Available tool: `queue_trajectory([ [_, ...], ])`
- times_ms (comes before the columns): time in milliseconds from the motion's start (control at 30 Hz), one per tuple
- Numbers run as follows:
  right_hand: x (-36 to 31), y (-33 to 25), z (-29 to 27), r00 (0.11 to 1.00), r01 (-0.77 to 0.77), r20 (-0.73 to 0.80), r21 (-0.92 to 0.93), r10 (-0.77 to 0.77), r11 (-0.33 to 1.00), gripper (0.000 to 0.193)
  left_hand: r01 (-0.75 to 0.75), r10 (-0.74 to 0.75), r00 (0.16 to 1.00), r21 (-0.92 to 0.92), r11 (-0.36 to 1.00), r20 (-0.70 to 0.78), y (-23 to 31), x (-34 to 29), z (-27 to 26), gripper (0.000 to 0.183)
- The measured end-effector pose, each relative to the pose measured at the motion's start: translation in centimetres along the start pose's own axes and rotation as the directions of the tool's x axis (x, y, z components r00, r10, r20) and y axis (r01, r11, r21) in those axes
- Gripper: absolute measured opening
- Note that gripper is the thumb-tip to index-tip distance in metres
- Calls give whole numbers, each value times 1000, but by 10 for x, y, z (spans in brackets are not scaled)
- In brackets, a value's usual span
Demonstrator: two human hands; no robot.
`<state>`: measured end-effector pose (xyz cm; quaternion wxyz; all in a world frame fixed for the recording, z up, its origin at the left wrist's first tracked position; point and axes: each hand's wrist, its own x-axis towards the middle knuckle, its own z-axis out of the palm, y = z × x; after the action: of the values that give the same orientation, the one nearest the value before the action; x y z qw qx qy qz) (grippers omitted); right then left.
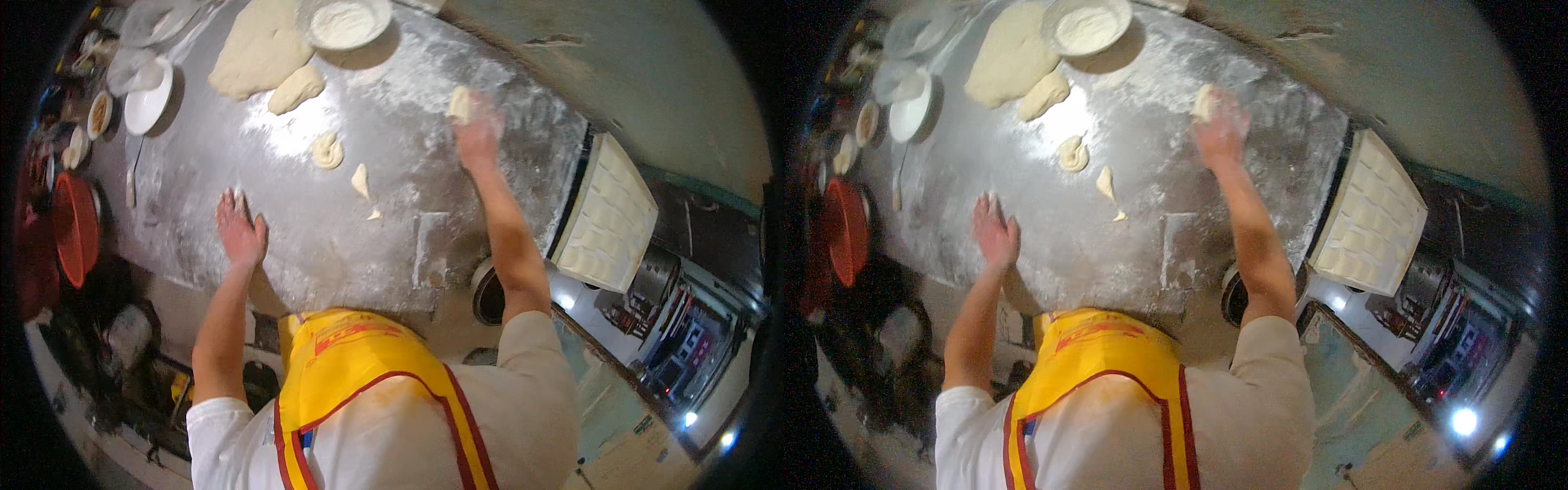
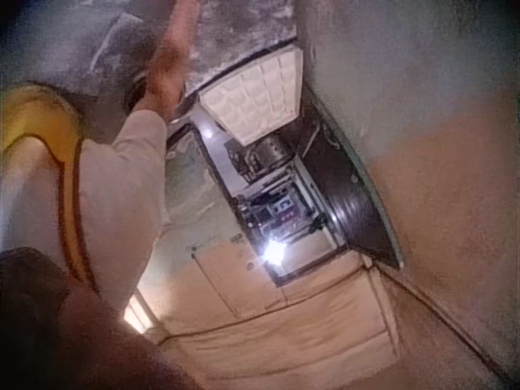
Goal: The person portions dough, flattens pieces, fills them with a meat mixture, and seals them into buns. The finished buns are placed on a tray. The person also washes a plate and sprinkles flour on the tray.
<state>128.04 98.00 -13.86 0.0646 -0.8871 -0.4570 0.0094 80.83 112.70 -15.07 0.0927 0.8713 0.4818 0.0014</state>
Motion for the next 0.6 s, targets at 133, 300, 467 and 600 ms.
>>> queue_trajectory([
  [133, -20, -24, -18, 999, -35, 38, 226, 27, 973, 43, -16, 16, 1000, 12, 1000, -15, -4, 0, 4, 67],
  [300, -72, -93, -9, 841, -31, 497, 440, -215, 897, 26, -51, 50, 997, -8, 999, -63, -7, -2, 7, 66],
  [467, -131, -127, 5, 811, 149, 510, 292, -286, 945, 26, -38, 38, 999, 3, 999, -38, -8, -1, 8, 68],
  [600, -153, -136, 10, 738, 261, 548, 306, -394, 916, 24, -21, 20, 999, -22, 1000, -42, -6, -1, 6, 67],
])
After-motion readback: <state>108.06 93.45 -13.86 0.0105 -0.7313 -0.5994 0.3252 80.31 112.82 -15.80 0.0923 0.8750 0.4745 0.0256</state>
